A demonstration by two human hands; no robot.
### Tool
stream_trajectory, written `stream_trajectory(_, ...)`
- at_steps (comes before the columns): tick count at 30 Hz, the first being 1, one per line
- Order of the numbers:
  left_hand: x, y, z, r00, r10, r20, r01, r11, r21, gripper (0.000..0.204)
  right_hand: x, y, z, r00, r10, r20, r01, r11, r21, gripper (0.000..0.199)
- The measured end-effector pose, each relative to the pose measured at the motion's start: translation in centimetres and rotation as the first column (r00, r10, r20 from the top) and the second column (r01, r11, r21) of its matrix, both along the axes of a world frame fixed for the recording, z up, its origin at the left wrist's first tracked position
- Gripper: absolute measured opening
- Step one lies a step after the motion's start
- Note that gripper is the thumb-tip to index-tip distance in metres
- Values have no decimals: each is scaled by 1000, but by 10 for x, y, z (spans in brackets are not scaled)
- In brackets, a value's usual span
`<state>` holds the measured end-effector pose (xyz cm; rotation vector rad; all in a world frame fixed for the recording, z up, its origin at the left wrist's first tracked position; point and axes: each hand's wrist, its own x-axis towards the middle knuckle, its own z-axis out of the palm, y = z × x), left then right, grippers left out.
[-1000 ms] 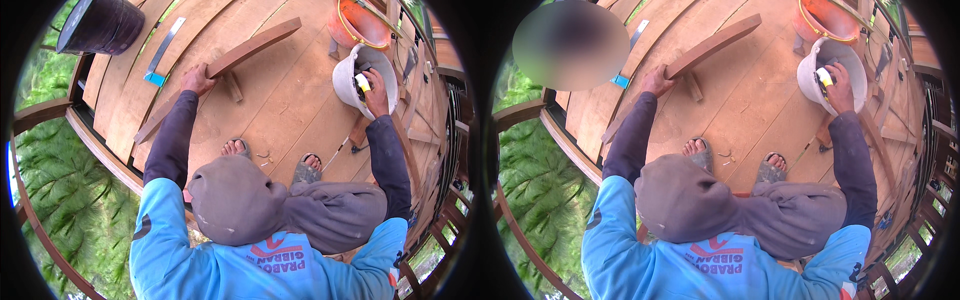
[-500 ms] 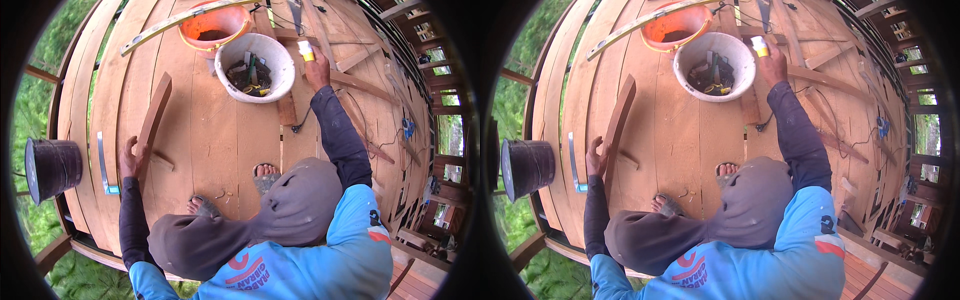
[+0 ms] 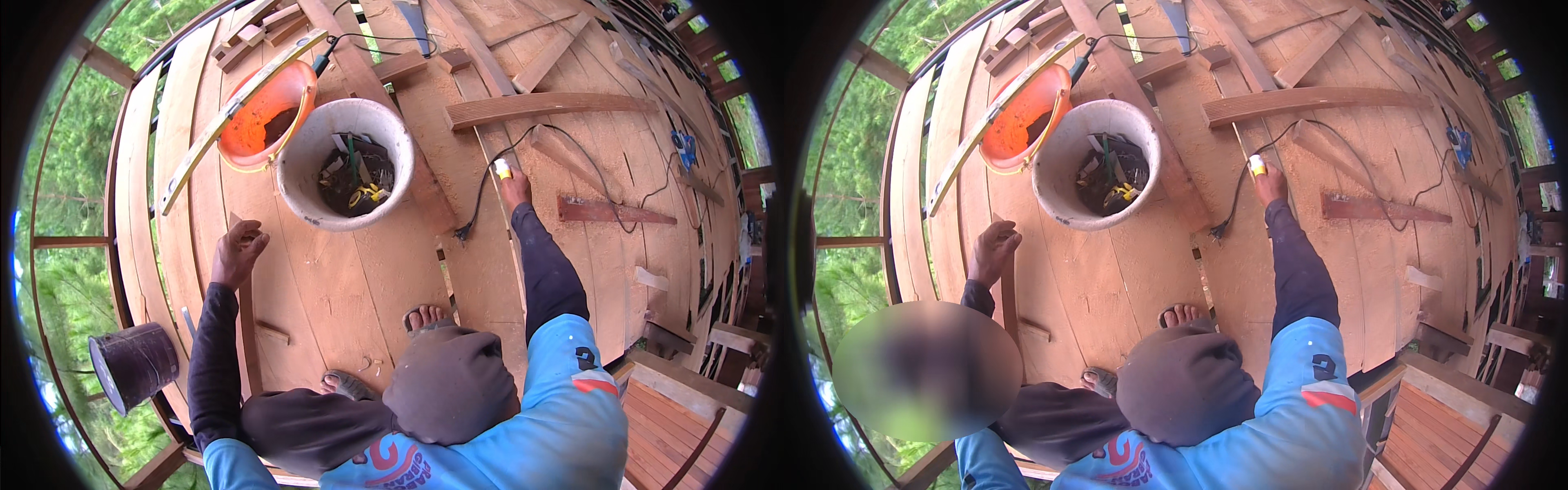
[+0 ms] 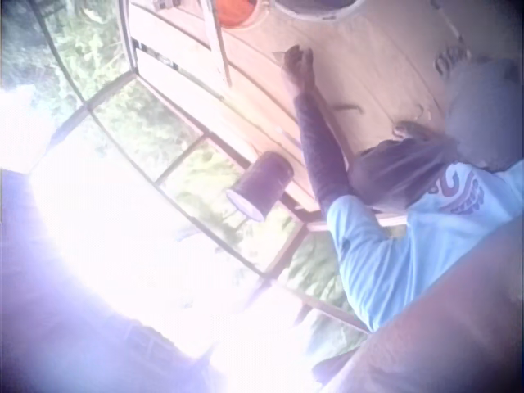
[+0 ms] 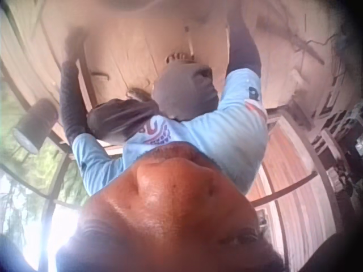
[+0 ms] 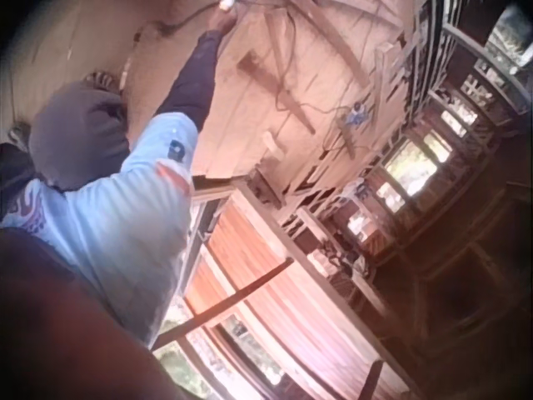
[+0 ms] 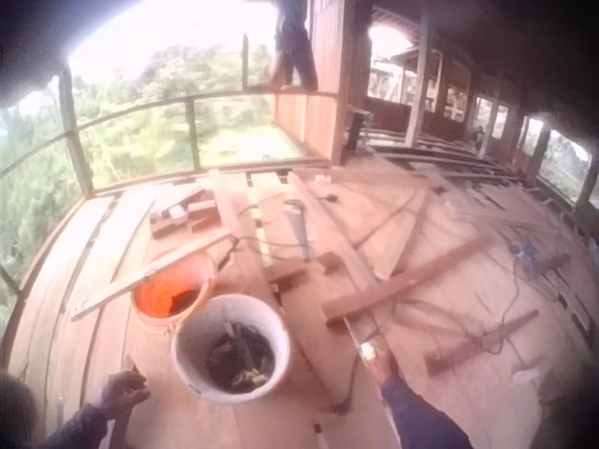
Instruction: The person measures and marks a wooden plank with a pencil and square, then saws it to size using a hand saw. They fit the cut plank into a curved wooden frame on an elevated outdoor deck.
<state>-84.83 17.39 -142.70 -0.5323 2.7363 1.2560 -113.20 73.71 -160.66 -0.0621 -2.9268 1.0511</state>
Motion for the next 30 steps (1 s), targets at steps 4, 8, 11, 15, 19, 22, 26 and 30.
stream_trajectory(4, -52, 25, 17, 1000, -26, -4, 25, 998, -49, 39, -24, 25, -30, 995, -100, -14, 101, 979, 177, 24)
stream_trajectory(8, -86, 38, 43, 999, -32, -28, 29, 994, -101, 35, -45, 25, -40, 991, -124, -57, 134, 969, 206, 39)
stream_trajectory(11, -111, 45, 52, 997, -32, -70, 25, 995, -102, 31, -54, 38, -47, 984, -143, -101, 166, 946, 279, 49)
stream_trajectory(15, -144, 38, 77, 993, -8, -119, -10, 990, -144, 26, -67, 44, -49, 986, -55, -157, 108, 929, 355, 65)
stream_trajectory(19, -192, 43, 77, 993, -8, -121, 6, 1000, -22, 26, -81, 52, -52, 976, -23, -218, 98, 936, 337, 69)
stream_trajectory(22, -240, 57, 71, 988, -90, -129, 83, 995, -57, 25, -81, 43, -53, 984, -81, -158, 131, 932, 338, 72)
stream_trajectory(26, -326, 122, 63, 947, -298, -117, 275, 945, -177, 25, -87, 41, -49, 971, -166, -171, 214, 923, 320, 66)
stream_trajectory(30, -414, 185, 41, 916, -392, -84, 353, 888, -294, 29, -93, 35, -44, 976, -152, -153, 191, 938, 290, 67)
